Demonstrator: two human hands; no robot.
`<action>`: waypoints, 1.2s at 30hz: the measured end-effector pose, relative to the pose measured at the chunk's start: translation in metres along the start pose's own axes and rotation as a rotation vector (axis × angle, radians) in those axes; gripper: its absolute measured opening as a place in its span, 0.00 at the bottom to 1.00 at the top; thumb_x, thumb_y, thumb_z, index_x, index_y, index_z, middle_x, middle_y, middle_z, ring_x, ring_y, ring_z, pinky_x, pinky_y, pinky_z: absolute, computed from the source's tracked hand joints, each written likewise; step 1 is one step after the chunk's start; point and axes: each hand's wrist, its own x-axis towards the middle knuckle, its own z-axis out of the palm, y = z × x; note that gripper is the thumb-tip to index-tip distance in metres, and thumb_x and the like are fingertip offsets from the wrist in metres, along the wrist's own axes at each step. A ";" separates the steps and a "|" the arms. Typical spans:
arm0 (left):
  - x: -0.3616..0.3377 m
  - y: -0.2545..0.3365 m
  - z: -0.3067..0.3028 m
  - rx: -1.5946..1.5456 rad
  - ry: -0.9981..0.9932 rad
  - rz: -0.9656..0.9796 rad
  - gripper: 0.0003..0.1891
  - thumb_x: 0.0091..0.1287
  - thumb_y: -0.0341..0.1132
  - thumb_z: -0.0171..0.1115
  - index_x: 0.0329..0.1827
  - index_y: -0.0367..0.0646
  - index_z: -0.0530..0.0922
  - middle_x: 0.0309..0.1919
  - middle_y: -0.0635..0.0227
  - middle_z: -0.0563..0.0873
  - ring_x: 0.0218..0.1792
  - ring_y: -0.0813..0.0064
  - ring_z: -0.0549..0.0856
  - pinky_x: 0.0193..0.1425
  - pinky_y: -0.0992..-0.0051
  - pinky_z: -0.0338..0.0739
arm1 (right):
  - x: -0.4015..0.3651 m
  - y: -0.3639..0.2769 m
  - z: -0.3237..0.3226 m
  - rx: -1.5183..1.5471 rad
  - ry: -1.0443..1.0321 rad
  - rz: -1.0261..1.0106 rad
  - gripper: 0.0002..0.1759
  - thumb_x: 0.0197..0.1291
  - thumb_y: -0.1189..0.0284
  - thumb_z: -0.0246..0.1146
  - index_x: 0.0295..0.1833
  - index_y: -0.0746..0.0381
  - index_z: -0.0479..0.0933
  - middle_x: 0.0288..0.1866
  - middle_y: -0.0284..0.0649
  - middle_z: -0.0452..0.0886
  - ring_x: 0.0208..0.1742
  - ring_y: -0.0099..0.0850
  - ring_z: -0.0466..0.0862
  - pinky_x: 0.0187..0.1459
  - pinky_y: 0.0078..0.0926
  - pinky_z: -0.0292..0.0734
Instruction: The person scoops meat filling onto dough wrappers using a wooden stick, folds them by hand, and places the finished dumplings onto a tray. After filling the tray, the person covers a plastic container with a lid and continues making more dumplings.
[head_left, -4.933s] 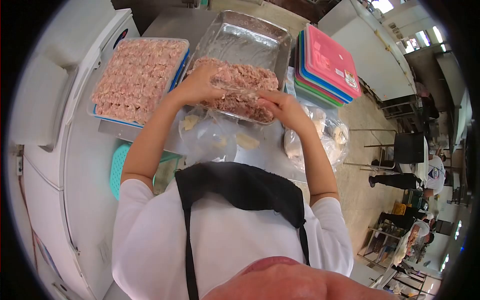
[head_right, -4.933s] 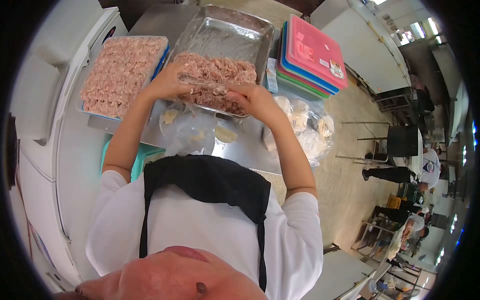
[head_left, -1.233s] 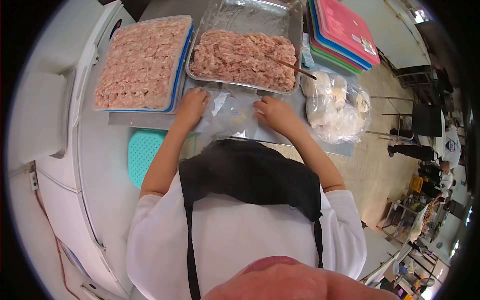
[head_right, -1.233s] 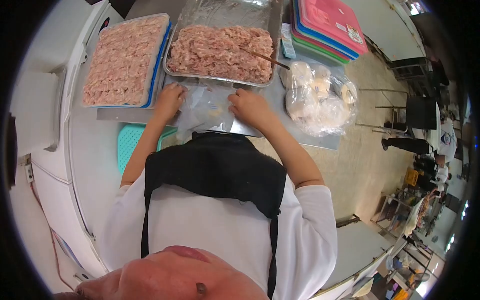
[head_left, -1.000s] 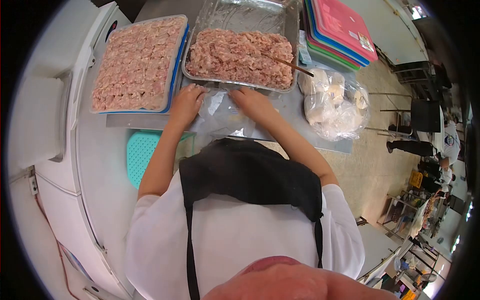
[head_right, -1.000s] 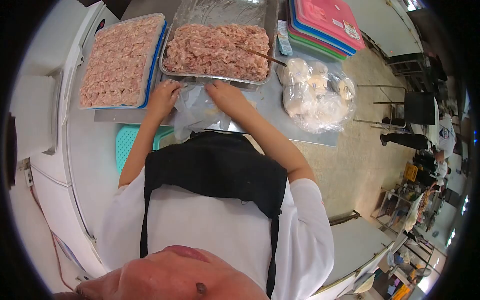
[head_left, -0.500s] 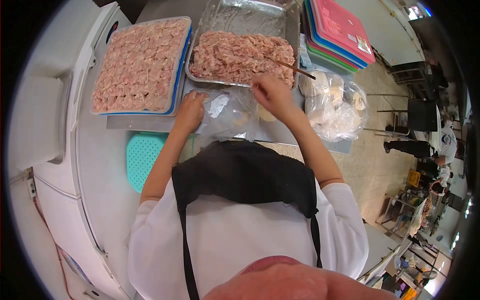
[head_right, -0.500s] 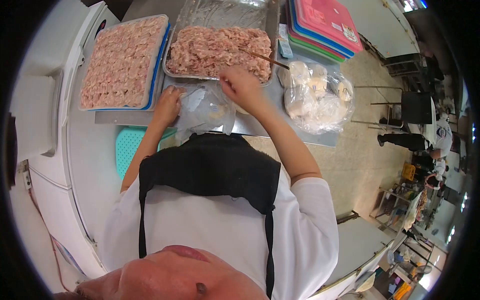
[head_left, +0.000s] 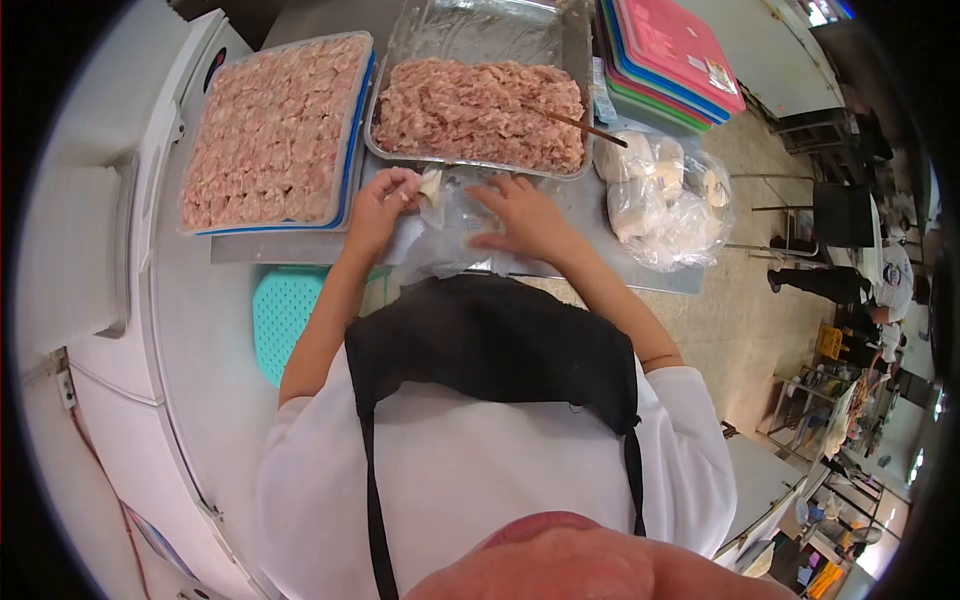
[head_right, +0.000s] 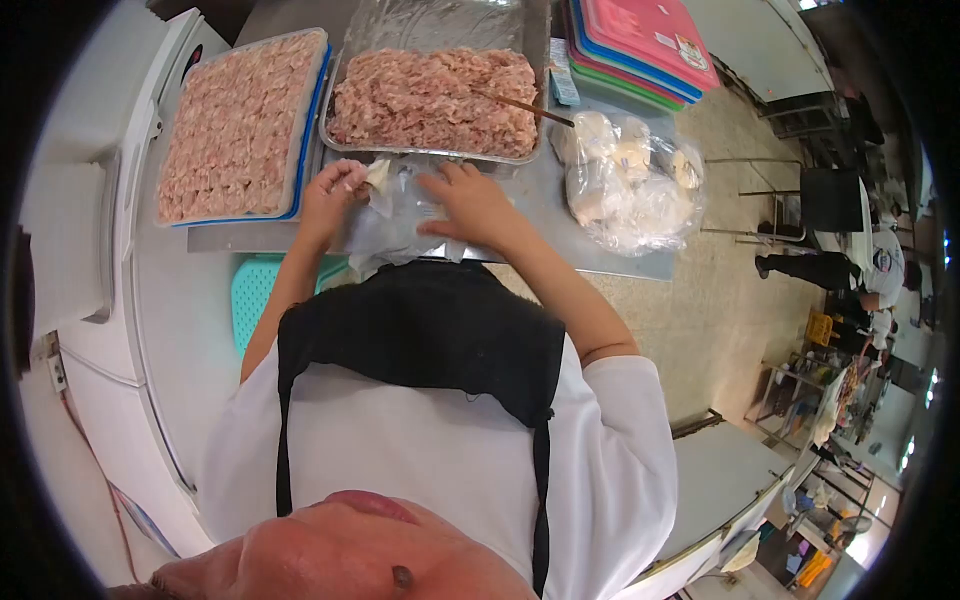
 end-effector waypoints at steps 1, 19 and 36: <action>0.002 0.001 0.000 -0.142 0.006 -0.018 0.10 0.69 0.36 0.60 0.47 0.41 0.77 0.40 0.71 0.83 0.39 0.80 0.81 0.45 0.78 0.75 | 0.000 -0.003 0.014 -0.078 0.056 -0.034 0.26 0.55 0.57 0.64 0.59 0.52 0.72 0.55 0.46 0.75 0.59 0.47 0.74 0.52 0.47 0.73; 0.022 0.022 -0.013 -0.675 -0.077 -0.056 0.12 0.69 0.29 0.57 0.55 0.40 0.74 0.47 0.63 0.82 0.48 0.73 0.82 0.49 0.72 0.81 | -0.064 0.050 0.041 -0.159 0.311 0.131 0.22 0.52 0.69 0.63 0.55 0.57 0.73 0.50 0.46 0.74 0.52 0.43 0.75 0.52 0.41 0.70; 0.020 -0.045 0.059 -0.301 -0.646 -0.493 0.11 0.72 0.33 0.52 0.50 0.36 0.76 0.47 0.65 0.81 0.49 0.75 0.79 0.57 0.74 0.73 | -0.044 0.018 0.068 -0.080 0.324 0.102 0.26 0.46 0.63 0.67 0.53 0.57 0.74 0.58 0.45 0.72 0.60 0.46 0.71 0.56 0.50 0.67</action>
